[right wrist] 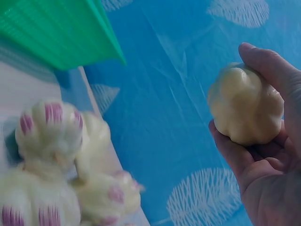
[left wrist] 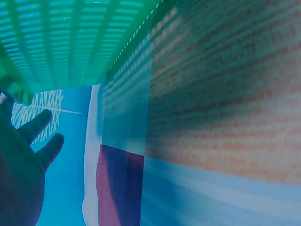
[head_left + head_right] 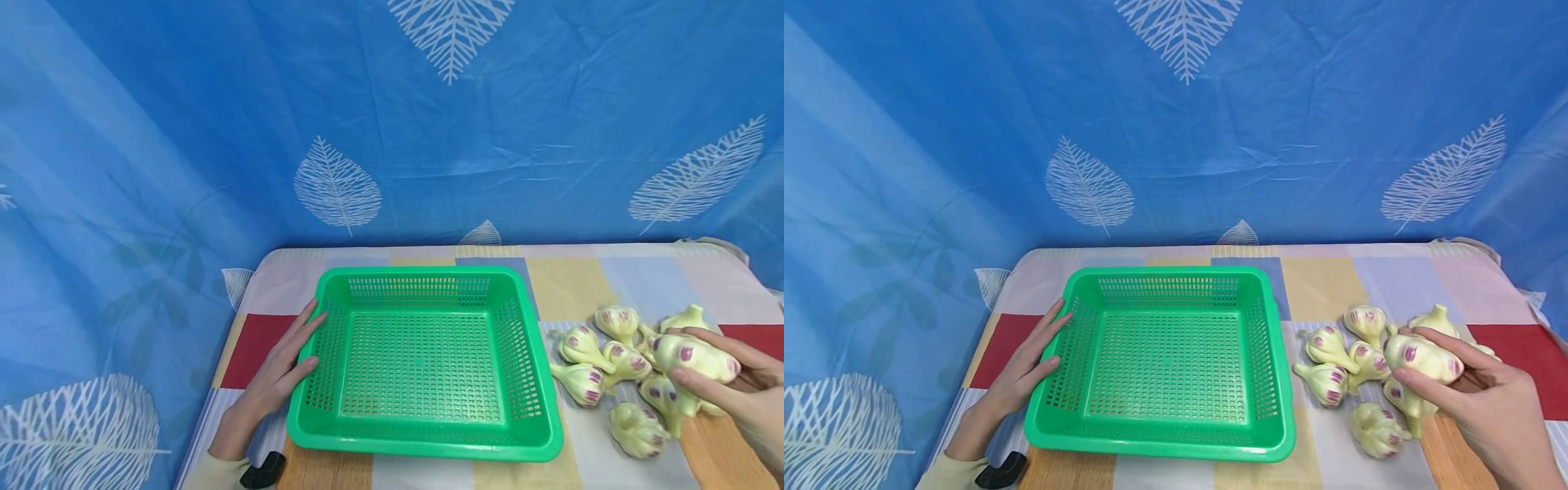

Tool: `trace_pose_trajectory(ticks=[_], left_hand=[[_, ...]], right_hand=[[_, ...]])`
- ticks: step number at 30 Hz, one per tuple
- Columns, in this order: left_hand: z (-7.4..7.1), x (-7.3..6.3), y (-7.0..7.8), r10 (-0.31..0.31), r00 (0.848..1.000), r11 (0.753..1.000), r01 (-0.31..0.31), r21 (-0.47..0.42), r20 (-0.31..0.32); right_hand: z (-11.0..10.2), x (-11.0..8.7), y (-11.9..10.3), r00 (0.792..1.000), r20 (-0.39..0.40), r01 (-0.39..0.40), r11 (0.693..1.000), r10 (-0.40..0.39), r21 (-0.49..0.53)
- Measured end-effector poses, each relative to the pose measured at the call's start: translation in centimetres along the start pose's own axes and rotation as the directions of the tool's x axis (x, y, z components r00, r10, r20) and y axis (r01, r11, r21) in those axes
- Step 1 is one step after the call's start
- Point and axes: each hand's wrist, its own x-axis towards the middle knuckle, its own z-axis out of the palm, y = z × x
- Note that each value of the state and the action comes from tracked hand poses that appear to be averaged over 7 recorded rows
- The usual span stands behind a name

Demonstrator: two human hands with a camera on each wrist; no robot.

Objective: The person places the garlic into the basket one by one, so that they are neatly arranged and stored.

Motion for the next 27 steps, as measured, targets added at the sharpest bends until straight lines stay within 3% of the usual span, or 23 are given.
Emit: trace_pose_trajectory(ticks=[2,4,7,10,17,27], left_hand=[[0.1,0.1,0.0,0.003,1.000,1.000,-0.003,-0.009,-0.001],[0.2,0.2,-0.1,0.010,1.000,1.000,-0.010,-0.012,-0.005],[0.2,0.1,-0.1,0.016,1.000,1.000,-0.016,-0.012,-0.010],[0.3,0.0,-0.1,0.012,1.000,1.000,-0.012,-0.015,-0.012],[0.2,-0.1,-0.1,0.002,1.000,1.000,-0.002,-0.023,-0.011],[0.4,0.0,-0.4,0.032,0.999,0.999,-0.032,-0.034,-0.021]], right_hand=[[0.9,0.3,-0.7,0.999,-0.025,-0.048,0.990,0.045,-0.130],[1.8,0.7,-1.3,0.997,-0.034,-0.082,0.962,0.076,-0.261],[3.2,1.3,-2.3,0.990,-0.020,-0.134,0.891,0.139,-0.433],[4.7,1.9,-2.9,0.981,0.074,-0.132,0.894,0.180,-0.427],[8.5,3.7,-4.1,0.930,0.246,-0.158,0.903,0.271,-0.399],[14.0,5.8,-5.5,0.888,0.417,-0.064,0.949,0.195,-0.309]])
